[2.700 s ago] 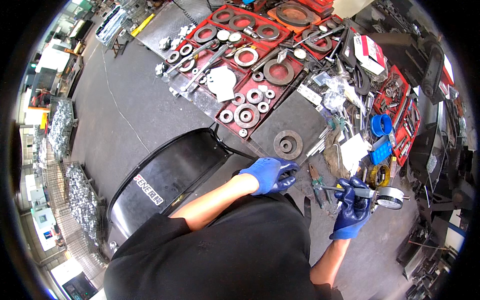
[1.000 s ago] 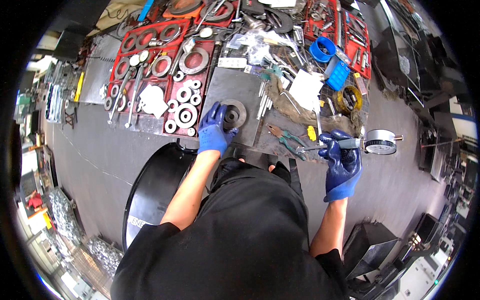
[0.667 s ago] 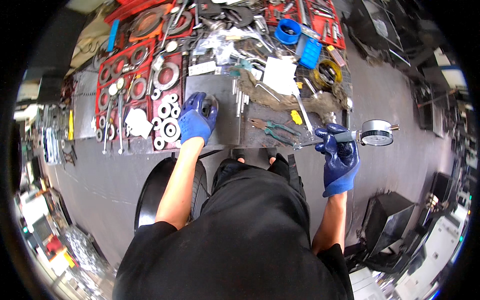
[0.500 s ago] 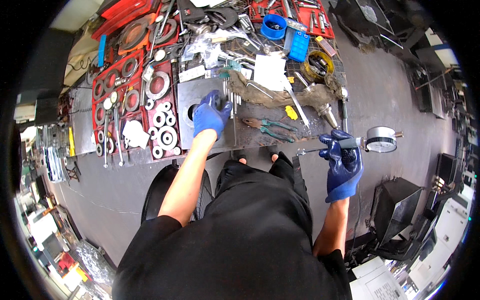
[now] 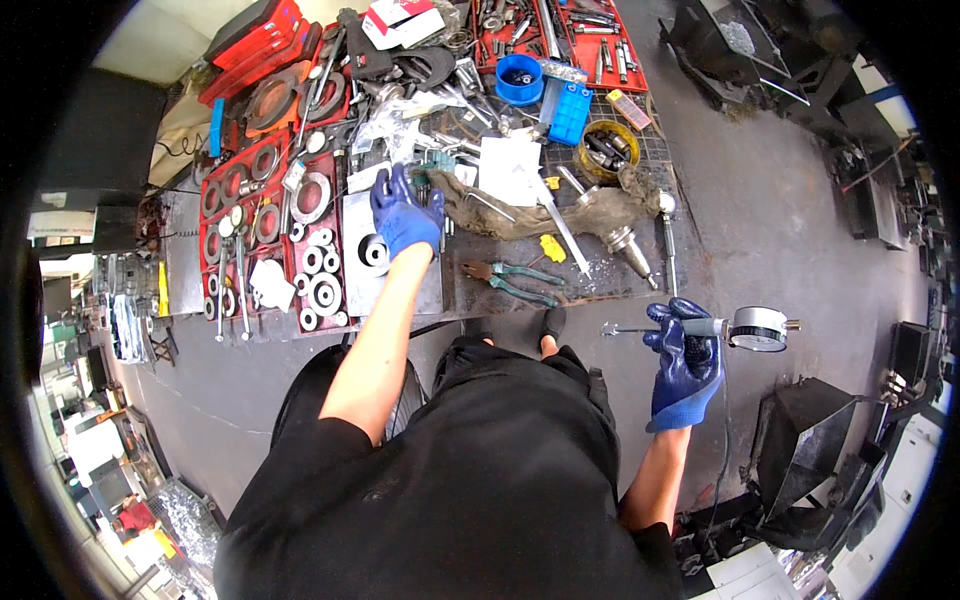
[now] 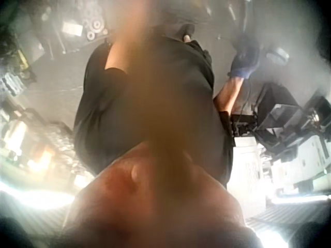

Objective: The person uses a dial caliper to measure the dimensions of a small metal ring and a cylindrical metal part on a workbench. The person adjusts the caliper jaws, places the tool on the objects, and reads the dial gauge to determine the measurements.

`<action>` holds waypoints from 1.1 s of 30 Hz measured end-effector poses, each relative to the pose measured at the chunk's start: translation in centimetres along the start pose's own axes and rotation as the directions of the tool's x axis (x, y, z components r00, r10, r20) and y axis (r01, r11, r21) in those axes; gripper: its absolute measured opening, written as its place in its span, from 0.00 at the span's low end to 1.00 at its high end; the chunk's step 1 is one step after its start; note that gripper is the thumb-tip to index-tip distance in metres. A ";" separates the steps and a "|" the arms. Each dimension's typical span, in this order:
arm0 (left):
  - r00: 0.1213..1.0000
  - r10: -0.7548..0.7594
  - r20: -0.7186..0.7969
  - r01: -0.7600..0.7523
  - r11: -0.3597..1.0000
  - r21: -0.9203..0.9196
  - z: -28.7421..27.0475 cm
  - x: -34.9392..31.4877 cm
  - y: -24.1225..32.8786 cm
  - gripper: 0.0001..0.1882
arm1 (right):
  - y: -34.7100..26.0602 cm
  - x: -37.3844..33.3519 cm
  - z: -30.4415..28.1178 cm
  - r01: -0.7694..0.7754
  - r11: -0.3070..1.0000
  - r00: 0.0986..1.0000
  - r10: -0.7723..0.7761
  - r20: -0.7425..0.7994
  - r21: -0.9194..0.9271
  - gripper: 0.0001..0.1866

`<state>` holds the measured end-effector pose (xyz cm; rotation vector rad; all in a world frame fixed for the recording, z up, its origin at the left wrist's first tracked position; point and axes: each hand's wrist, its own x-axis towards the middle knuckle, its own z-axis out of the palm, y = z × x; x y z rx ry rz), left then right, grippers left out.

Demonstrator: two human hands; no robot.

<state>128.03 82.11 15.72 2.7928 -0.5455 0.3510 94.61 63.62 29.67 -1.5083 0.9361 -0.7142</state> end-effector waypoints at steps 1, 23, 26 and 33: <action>0.997 0.079 0.012 -0.079 0.995 0.060 0.4 0.6 -0.4 0.32 | 0.5 0.7 -0.7 -0.032 0.999 0.999 0.032 0.015 0.017 0.13; 0.988 0.100 0.115 -0.047 0.920 -0.388 -5.6 -7.2 5.4 0.14 | 2.2 7.3 -8.4 -0.008 0.990 0.992 -0.010 0.123 0.141 0.13; 0.975 0.053 0.215 0.030 0.930 -0.366 -5.0 -7.7 5.6 0.13 | 2.2 6.1 -9.3 0.000 0.992 0.999 -0.006 0.046 0.129 0.13; 0.917 0.239 0.318 -0.091 0.904 -0.418 -0.6 -9.4 8.8 0.12 | 1.7 1.9 -12.3 -0.071 0.995 0.975 0.085 -0.204 0.076 0.15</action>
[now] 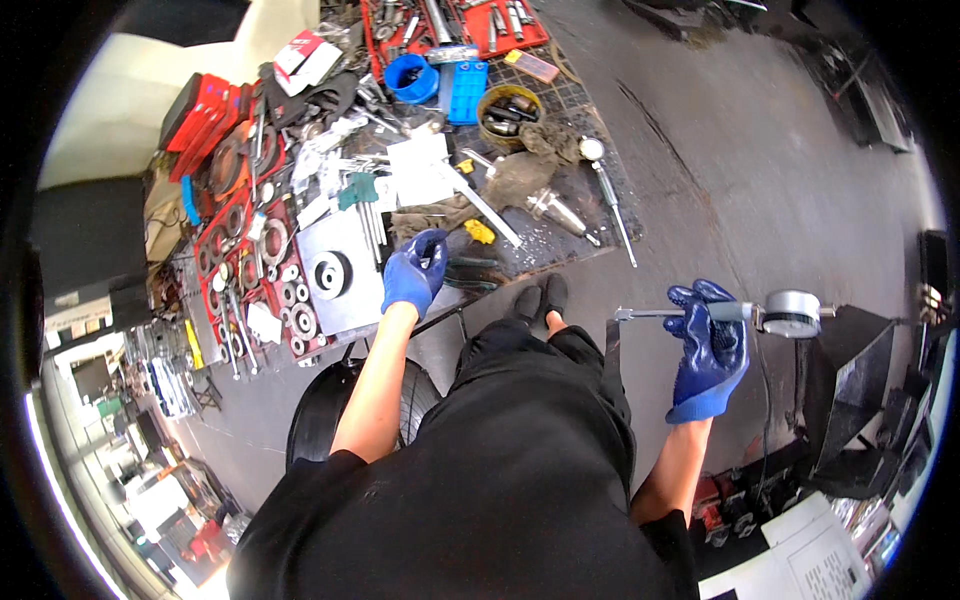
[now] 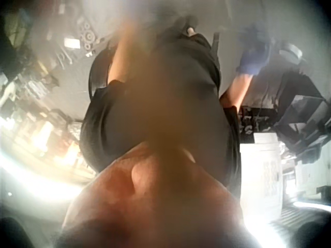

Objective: The person uses a dial caliper to measure the dimensions of a small metal ring and a cylindrical metal part on a workbench. The person adjusts the caliper jaws, places the tool on the objects, and reads the dial gauge to determine the measurements.

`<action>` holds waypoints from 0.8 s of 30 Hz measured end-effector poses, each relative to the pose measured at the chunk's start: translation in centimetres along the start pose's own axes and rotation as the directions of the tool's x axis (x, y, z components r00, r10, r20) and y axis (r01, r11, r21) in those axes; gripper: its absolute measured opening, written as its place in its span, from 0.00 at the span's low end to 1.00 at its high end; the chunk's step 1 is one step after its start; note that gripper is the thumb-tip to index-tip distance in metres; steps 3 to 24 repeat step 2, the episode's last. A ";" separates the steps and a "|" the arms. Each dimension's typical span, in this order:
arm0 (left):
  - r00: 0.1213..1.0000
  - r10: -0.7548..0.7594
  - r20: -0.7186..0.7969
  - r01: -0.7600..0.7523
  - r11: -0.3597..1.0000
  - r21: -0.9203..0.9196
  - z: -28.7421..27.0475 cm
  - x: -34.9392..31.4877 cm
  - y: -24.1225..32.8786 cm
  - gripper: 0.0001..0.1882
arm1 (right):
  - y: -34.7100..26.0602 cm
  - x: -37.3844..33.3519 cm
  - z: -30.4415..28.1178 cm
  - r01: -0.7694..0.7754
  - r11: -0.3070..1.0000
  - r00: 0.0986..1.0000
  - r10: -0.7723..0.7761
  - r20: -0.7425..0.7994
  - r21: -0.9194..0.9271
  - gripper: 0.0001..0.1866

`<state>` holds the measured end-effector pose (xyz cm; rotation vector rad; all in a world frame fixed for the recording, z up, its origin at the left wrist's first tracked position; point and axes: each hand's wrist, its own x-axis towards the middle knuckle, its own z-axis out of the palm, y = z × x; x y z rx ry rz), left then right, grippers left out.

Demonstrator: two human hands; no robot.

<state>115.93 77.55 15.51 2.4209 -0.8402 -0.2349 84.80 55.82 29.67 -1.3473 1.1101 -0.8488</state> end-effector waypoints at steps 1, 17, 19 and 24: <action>0.998 -0.017 0.057 0.017 1.000 0.012 0.1 0.4 1.3 0.12 | 0.3 -0.4 -0.9 0.009 0.999 0.999 -0.010 -0.030 -0.034 0.16; 0.988 -0.111 0.104 0.120 0.989 -0.081 0.7 0.7 1.7 0.13 | 0.5 -0.9 -1.7 0.017 0.997 0.998 -0.021 -0.060 -0.069 0.16; 0.988 -0.111 0.104 0.120 0.989 -0.081 0.7 0.7 1.7 0.13 | 0.5 -0.9 -1.7 0.017 0.997 0.998 -0.021 -0.060 -0.069 0.16; 0.988 -0.111 0.104 0.120 0.989 -0.081 0.7 0.7 1.7 0.13 | 0.5 -0.9 -1.7 0.017 0.997 0.998 -0.021 -0.060 -0.069 0.16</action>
